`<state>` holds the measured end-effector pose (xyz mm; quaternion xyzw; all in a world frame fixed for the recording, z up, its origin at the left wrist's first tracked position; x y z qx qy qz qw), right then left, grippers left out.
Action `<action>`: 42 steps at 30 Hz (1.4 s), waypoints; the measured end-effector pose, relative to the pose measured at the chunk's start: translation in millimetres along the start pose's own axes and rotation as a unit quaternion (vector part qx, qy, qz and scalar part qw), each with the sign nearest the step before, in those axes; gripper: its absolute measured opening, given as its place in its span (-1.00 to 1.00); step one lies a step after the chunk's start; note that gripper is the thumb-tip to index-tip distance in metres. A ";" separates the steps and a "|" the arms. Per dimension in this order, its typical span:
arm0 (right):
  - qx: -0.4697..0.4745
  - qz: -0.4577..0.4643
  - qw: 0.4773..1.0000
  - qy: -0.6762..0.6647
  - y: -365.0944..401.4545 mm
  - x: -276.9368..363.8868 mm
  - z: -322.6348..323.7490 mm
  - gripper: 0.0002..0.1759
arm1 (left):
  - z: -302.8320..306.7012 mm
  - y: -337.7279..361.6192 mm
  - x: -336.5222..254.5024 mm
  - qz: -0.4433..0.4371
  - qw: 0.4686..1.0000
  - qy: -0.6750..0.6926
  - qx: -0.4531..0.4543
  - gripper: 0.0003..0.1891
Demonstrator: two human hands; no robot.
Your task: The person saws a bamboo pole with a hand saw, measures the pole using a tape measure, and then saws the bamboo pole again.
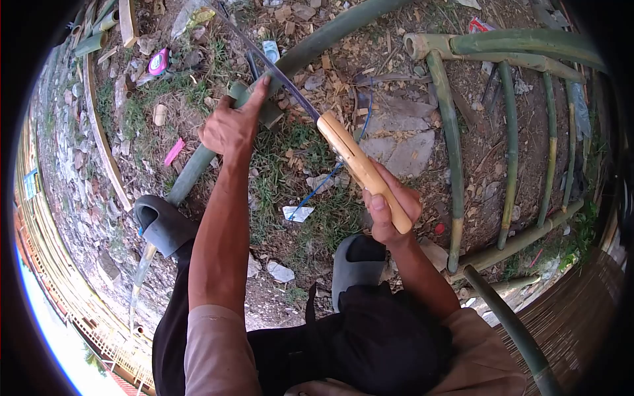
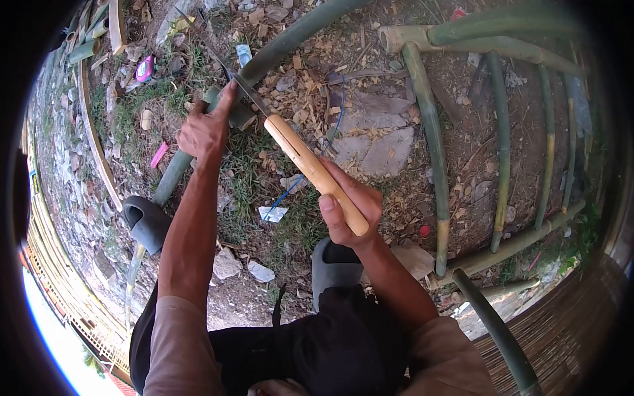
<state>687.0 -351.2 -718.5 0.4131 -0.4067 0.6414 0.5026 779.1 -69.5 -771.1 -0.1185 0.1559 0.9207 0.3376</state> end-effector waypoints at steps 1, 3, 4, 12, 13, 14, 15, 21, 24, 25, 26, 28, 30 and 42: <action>-0.005 0.018 1.000 0.018 -0.4 0.5 0.7 -0.45 | -2.2 1.0 -0.1 -0.010 1.000 0.003 -0.028 0.07; -0.005 0.045 0.998 0.039 0.4 1.1 1.6 -0.45 | -6.7 4.1 4.6 -0.034 0.998 0.012 -0.057 0.04; -0.007 0.071 0.996 0.058 1.2 1.5 3.2 -0.45 | -9.0 6.5 7.1 -0.060 0.994 0.018 -0.088 0.01; 0.010 0.100 0.994 0.040 11.2 -13.7 19.0 -0.45 | -11.7 20.4 5.7 -0.066 0.994 -0.010 -0.083 0.03; 0.009 0.110 0.993 0.044 11.9 -14.2 19.5 -0.45 | -6.2 19.3 3.1 -0.070 0.994 -0.010 -0.084 0.03; 0.009 0.121 0.991 0.048 11.9 -14.9 20.6 -0.45 | -1.6 16.3 0.7 -0.042 0.999 -0.026 -0.014 0.08; 0.006 0.123 0.991 0.050 12.8 -15.9 21.3 -0.45 | 2.6 13.4 -1.0 -0.014 0.997 -0.041 0.057 0.14; 0.013 0.108 0.994 0.021 13.2 -17.8 21.3 -0.46 | 17.7 1.4 -6.0 0.022 0.986 -0.058 0.152 0.18; 0.008 0.064 0.998 0.024 16.0 -17.2 21.4 -0.46 | 18.0 -0.3 -6.8 0.016 0.983 -0.043 0.178 0.33; 0.011 0.065 0.998 0.021 16.6 -16.6 20.3 -0.46 | 17.5 -0.6 -7.0 0.018 0.983 -0.043 0.175 0.33; 0.013 0.033 0.999 -0.004 17.3 -16.5 20.2 -0.46 | 16.4 -0.8 -7.6 0.023 0.985 -0.047 0.163 0.33; 0.020 0.000 0.999 -0.028 16.8 -15.0 21.1 -0.46 | 16.5 3.2 -9.7 0.030 0.987 -0.046 0.149 0.31; 0.003 -0.006 0.999 -0.034 13.8 -10.0 22.1 -0.46 | 17.2 7.2 -11.2 0.031 0.987 -0.050 0.148 0.28; 0.025 -0.069 0.997 0.005 58.7 11.7 66.9 -0.29 | 3.3 5.8 0.3 0.014 0.996 -0.034 0.086 0.19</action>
Point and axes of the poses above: each hand's wrist, its own y-axis away from the middle knuckle, its own z-axis out of the back of the hand, x = y × z, the point moved 1 cm from there along -y, towards the middle knuckle, and after that the axes turned 11 degrees about y, right-handed, at the moved point
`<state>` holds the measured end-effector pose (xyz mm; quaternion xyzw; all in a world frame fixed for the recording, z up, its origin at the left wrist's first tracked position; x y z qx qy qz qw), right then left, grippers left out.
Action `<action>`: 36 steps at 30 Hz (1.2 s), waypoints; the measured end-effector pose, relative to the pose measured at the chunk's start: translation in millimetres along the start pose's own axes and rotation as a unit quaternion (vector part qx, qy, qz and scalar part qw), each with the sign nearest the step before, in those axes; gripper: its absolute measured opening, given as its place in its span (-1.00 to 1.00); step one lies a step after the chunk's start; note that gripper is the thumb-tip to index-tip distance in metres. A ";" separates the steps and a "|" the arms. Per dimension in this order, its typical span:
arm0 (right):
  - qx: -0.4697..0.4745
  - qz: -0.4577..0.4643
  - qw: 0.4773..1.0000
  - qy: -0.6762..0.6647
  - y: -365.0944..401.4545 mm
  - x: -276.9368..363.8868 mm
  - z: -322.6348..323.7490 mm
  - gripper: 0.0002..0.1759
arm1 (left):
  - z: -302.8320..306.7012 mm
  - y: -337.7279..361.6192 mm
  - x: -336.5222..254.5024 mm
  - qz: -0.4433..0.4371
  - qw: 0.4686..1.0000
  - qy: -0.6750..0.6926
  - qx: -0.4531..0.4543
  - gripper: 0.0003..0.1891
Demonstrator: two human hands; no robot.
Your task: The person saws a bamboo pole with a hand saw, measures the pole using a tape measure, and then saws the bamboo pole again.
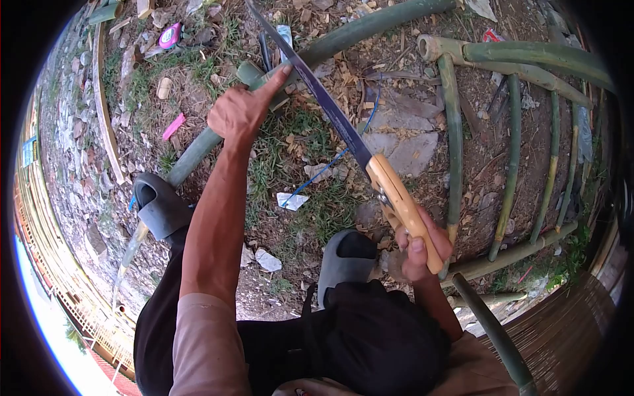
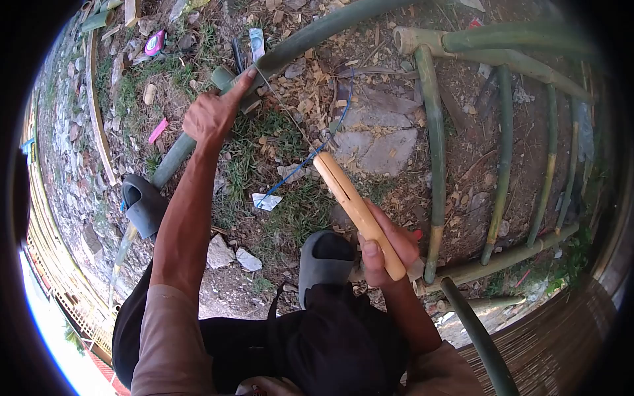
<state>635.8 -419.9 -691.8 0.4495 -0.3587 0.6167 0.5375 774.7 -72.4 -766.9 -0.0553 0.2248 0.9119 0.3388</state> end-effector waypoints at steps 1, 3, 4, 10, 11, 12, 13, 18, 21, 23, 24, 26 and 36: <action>0.004 -0.006 1.000 -0.009 -18.6 3.4 -12.0 -0.30 | -0.5 -0.3 -0.6 0.003 1.000 0.001 0.004 0.18; 0.013 -0.009 1.000 -0.020 -35.1 2.6 -17.6 -0.31 | 0.2 -5.3 1.8 0.019 1.000 -0.006 0.020 0.18; 0.017 -0.023 0.999 -0.039 -32.1 0.3 -15.4 -0.31 | -2.2 -4.8 4.8 -0.013 1.000 -0.002 -0.021 0.18; -0.024 -0.018 0.996 -0.087 15.8 1.5 12.3 -0.36 | -5.3 -3.7 3.4 -0.065 0.994 -0.019 -0.089 -0.02; -0.023 -0.023 0.996 -0.086 7.9 2.0 5.2 -0.36 | -10.2 -5.6 6.6 -0.064 0.994 -0.021 -0.084 -0.02; -0.018 -0.025 0.999 -0.042 -14.8 6.4 -9.0 -0.36 | -13.5 -8.0 7.5 -0.071 0.990 -0.012 -0.123 -0.06; -0.016 -0.030 0.999 0.000 -32.2 10.7 -20.7 -0.35 | -15.5 -6.9 7.9 -0.080 0.984 -0.005 -0.160 -0.09; -0.007 -0.014 1.000 -0.021 -17.3 4.8 -14.2 -0.34 | -8.7 -0.9 2.4 -0.065 0.987 -0.004 -0.145 -0.28; -0.006 -0.023 0.996 -0.083 9.2 7.8 7.3 -0.36 | -8.6 3.2 0.3 -0.067 0.983 -0.021 -0.168 -0.29; -0.026 -0.035 0.995 -0.093 4.7 8.5 -3.7 -0.38 | -12.6 4.9 1.9 -0.068 0.984 -0.023 -0.164 -0.30; -0.037 -0.033 0.995 -0.090 -27.8 9.4 -29.5 -0.38 | -13.6 2.4 1.5 -0.064 0.984 -0.015 -0.167 -0.29; -0.028 -0.049 0.997 -0.050 -80.7 13.2 -61.9 -0.38 | -10.7 -1.4 0.1 -0.051 0.985 -0.006 -0.162 -0.29; 0.008 -0.074 0.996 -0.043 -64.5 24.4 -49.6 -0.18 | -14.7 -2.1 2.4 -0.069 0.983 0.000 -0.171 -0.30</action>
Point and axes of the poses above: each hand's wrist, its own y-axis away from the middle knuckle, its own z-axis out of the back of the hand, x = y × z, the point moved 1 cm from there along -y, towards the middle knuckle, and after that the axes turned 11 degrees about y, right-handed, at the moved point
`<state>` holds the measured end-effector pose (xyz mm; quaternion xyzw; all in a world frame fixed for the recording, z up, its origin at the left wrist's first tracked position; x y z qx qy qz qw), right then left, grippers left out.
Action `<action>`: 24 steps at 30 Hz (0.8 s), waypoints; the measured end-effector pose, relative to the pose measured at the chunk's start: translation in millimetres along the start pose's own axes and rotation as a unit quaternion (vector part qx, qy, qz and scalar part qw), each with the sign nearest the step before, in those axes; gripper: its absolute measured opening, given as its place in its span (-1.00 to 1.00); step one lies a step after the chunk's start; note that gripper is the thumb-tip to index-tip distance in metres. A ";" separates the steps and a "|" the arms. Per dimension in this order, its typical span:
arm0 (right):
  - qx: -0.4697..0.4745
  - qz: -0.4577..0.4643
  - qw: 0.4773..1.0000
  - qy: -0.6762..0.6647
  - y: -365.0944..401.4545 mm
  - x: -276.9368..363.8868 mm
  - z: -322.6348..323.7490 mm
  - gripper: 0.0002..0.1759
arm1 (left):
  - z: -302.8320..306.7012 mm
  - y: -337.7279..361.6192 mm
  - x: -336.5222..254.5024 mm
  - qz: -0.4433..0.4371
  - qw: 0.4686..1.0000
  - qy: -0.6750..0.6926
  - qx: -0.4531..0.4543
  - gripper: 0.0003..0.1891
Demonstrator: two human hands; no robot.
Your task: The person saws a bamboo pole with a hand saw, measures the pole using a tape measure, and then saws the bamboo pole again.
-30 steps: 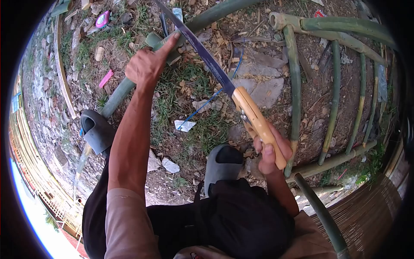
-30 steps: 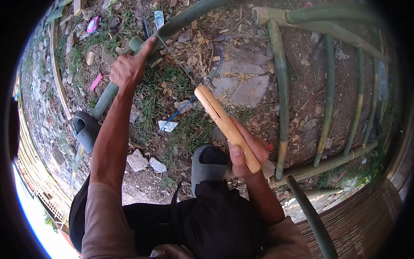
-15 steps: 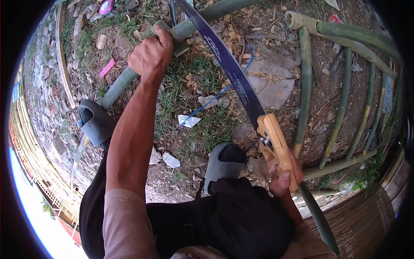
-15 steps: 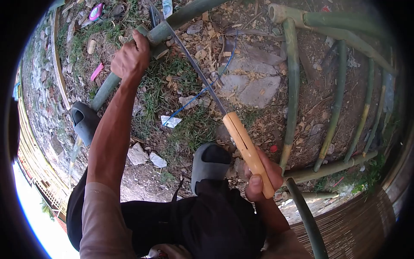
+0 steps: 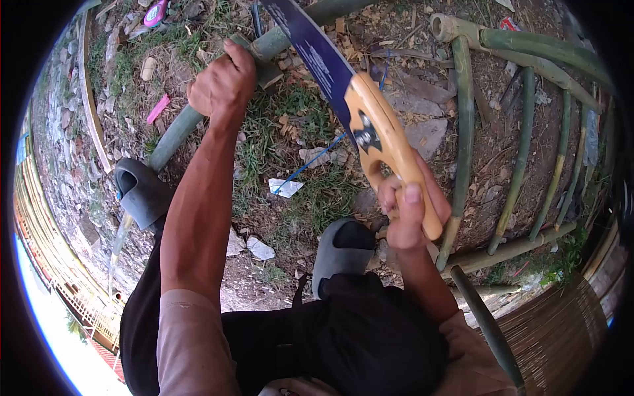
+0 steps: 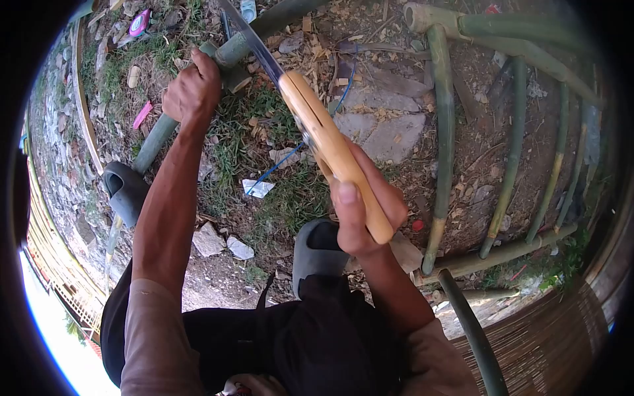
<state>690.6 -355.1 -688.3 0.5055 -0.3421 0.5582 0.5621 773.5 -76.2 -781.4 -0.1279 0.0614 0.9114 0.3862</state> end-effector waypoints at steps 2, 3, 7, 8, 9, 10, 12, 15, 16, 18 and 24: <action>-0.007 0.028 1.000 0.013 -26.9 -0.9 -21.7 -0.20 | 3.6 -2.3 -1.2 0.006 1.000 -0.014 0.005 -0.30; -0.001 0.032 0.999 0.008 -26.4 -0.5 -22.7 -0.21 | 7.3 -1.0 2.0 0.004 1.000 -0.019 0.007 -0.30; -0.012 -0.002 0.997 -0.082 72.6 -16.6 55.1 -0.32 | 0.8 -9.2 1.0 0.010 1.000 0.007 0.022 -0.31; -0.014 0.008 0.997 -0.082 77.9 -10.1 59.8 -0.36 | 4.2 -7.3 -0.2 0.016 1.000 -0.004 0.012 -0.31; -0.017 0.000 0.996 -0.083 71.8 -5.3 50.8 -0.36 | 4.6 -2.4 -1.9 0.013 1.000 -0.015 0.011 -0.31; -0.022 -0.008 0.996 -0.083 52.7 -1.5 35.3 -0.39 | 0.8 -0.7 -0.1 -0.004 1.000 -0.013 0.005 -0.31; -0.019 0.021 0.998 -0.058 -22.6 -1.7 -11.6 -0.44 | -2.2 -3.4 -1.2 -0.006 1.000 -0.007 -0.010 -0.31; -0.008 0.050 0.999 -0.016 -31.8 -3.1 -18.2 -0.44 | 5.7 -4.7 3.0 0.001 1.000 -0.011 -0.003 -0.32; -0.003 0.059 0.998 0.007 -14.3 -3.7 -5.5 -0.43 | 4.5 -4.5 0.7 0.008 1.000 -0.004 0.017 -0.32; -0.018 0.005 0.995 -0.102 57.7 -15.8 39.1 -0.41 | -0.3 -7.8 -3.1 -0.012 1.000 0.008 -0.006 -0.32; -0.024 0.018 0.997 -0.072 -53.9 -5.3 -40.1 -0.52 | -0.4 -2.8 3.1 -0.031 0.999 -0.002 -0.021 -0.34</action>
Point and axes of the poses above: each hand's wrist, its own y-axis away from the middle knuckle, its own z-axis out of the back of the hand, x = y × z, the point moved 1 cm from there along -y, towards the middle knuckle, and after that the axes turned 11 degrees about y, right-handed, at the moved point
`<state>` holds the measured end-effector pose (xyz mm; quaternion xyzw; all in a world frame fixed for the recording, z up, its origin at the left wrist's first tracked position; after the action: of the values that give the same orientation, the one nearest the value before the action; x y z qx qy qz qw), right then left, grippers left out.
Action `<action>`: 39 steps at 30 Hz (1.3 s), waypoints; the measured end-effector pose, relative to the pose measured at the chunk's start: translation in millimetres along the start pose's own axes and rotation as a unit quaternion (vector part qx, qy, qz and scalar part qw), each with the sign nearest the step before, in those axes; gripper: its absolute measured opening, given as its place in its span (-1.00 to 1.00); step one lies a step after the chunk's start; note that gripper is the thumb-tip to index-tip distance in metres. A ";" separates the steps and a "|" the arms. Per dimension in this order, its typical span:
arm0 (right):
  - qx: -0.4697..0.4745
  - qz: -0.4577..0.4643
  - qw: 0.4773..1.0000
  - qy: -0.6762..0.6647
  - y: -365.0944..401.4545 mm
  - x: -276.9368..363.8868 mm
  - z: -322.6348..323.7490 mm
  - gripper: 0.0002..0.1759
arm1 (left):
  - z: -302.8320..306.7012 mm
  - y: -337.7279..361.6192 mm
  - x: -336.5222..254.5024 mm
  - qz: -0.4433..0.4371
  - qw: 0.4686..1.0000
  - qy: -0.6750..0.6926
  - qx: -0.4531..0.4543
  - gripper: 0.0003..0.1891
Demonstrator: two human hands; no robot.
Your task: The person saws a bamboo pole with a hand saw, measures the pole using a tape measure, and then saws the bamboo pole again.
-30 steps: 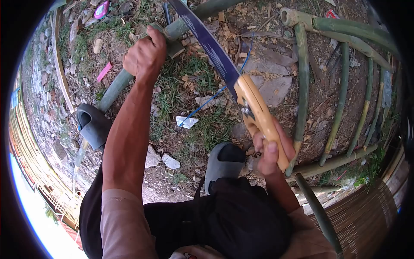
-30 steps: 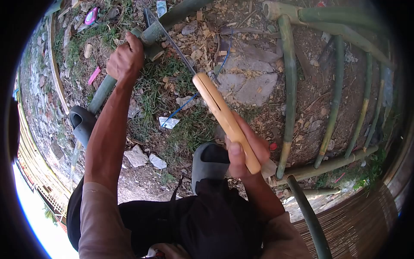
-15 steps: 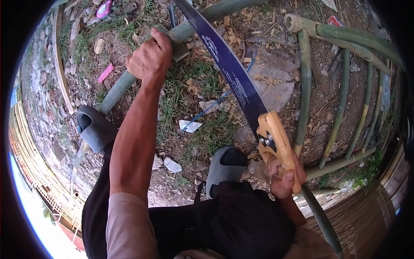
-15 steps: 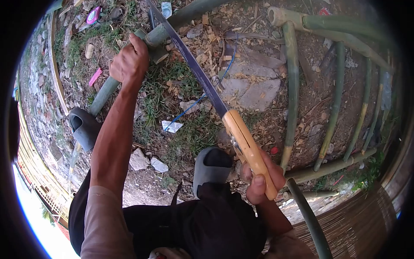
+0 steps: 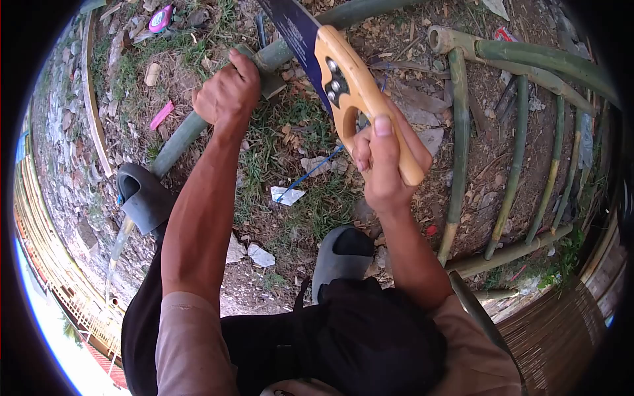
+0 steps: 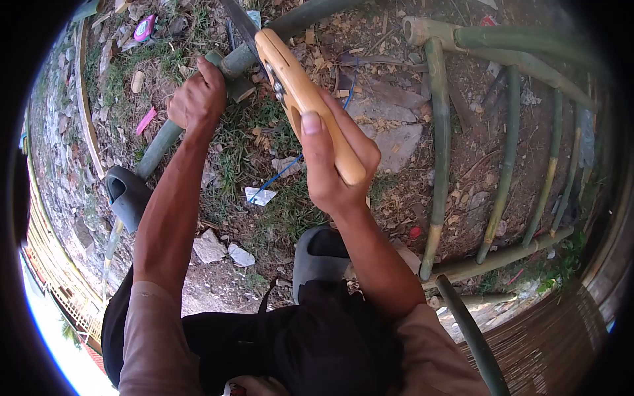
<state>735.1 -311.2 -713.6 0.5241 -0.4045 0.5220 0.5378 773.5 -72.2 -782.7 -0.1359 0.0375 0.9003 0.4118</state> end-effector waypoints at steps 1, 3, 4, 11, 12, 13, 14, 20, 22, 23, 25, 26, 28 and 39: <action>0.000 -0.004 1.000 -0.005 6.8 0.9 1.0 -0.52 | 4.0 -1.8 4.0 -0.001 1.000 -0.006 0.001 -0.34; -0.008 0.023 0.997 0.071 35.7 8.5 26.2 -0.47 | 2.9 -2.5 2.6 0.002 1.000 -0.001 0.029 -0.33; 0.011 -0.023 1.000 0.003 74.7 13.0 55.5 -0.39 | 1.7 -1.2 0.6 -0.016 1.000 0.010 -0.001 -0.34; 0.051 -0.028 0.997 0.051 5.4 16.2 6.8 -0.28 | -4.0 0.9 2.4 -0.020 0.999 -0.010 -0.029 -0.35; 0.051 -0.036 0.997 0.045 15.0 15.5 8.0 -0.28 | -0.4 -3.5 2.7 -0.002 1.000 -0.028 -0.003 -0.35; 0.032 -0.011 0.998 0.056 23.1 13.4 14.1 -0.30 | 1.0 -3.2 3.2 -0.005 1.000 -0.028 -0.002 -0.35; 0.011 0.006 0.997 0.075 38.0 13.9 24.6 -0.33 | 1.6 2.1 4.6 -0.011 1.000 -0.020 0.007 -0.35; 0.014 -0.029 0.999 -0.035 84.4 8.1 58.4 -0.35 | -5.6 1.7 2.1 -0.031 0.998 -0.017 -0.051 -0.37; 0.027 -0.011 1.000 0.009 22.3 7.8 17.0 -0.39 | -8.0 -4.2 0.4 -0.024 0.998 -0.018 -0.049 -0.37; 0.030 -0.005 1.000 0.005 6.9 9.7 4.5 -0.43 | -5.5 -3.5 5.2 -0.013 0.999 -0.027 -0.035 -0.37; 0.013 -0.049 0.999 -0.002 34.5 13.6 18.6 -0.43 | -2.1 1.1 3.7 -0.023 0.999 -0.024 -0.018 -0.38; 0.004 -0.084 0.996 -0.011 79.4 13.5 47.8 -0.40 | -2.0 -1.6 2.2 -0.025 0.999 -0.016 -0.017 -0.38; 0.022 -0.047 0.998 -0.023 134.6 8.1 92.9 -0.27 | -6.9 -2.3 7.0 -0.035 0.998 -0.001 -0.061 -0.39; 0.044 -0.022 0.989 -0.138 108.2 19.4 75.9 -0.40 | -5.2 -0.8 6.0 -0.052 0.995 0.017 -0.084 -0.41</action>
<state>639.4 -393.5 -669.9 0.6228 -0.4399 0.4502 0.4647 771.5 -68.1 -789.3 -0.1874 -0.0381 0.8750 0.4448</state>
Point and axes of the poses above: each hand's wrist, its own y-axis away from the middle knuckle, its own z-axis out of the back of the hand, x = y × z, the point moved 1 cm from there along -y, towards the middle knuckle, and after that the axes turned 11 degrees about y, right-handed, at the moved point
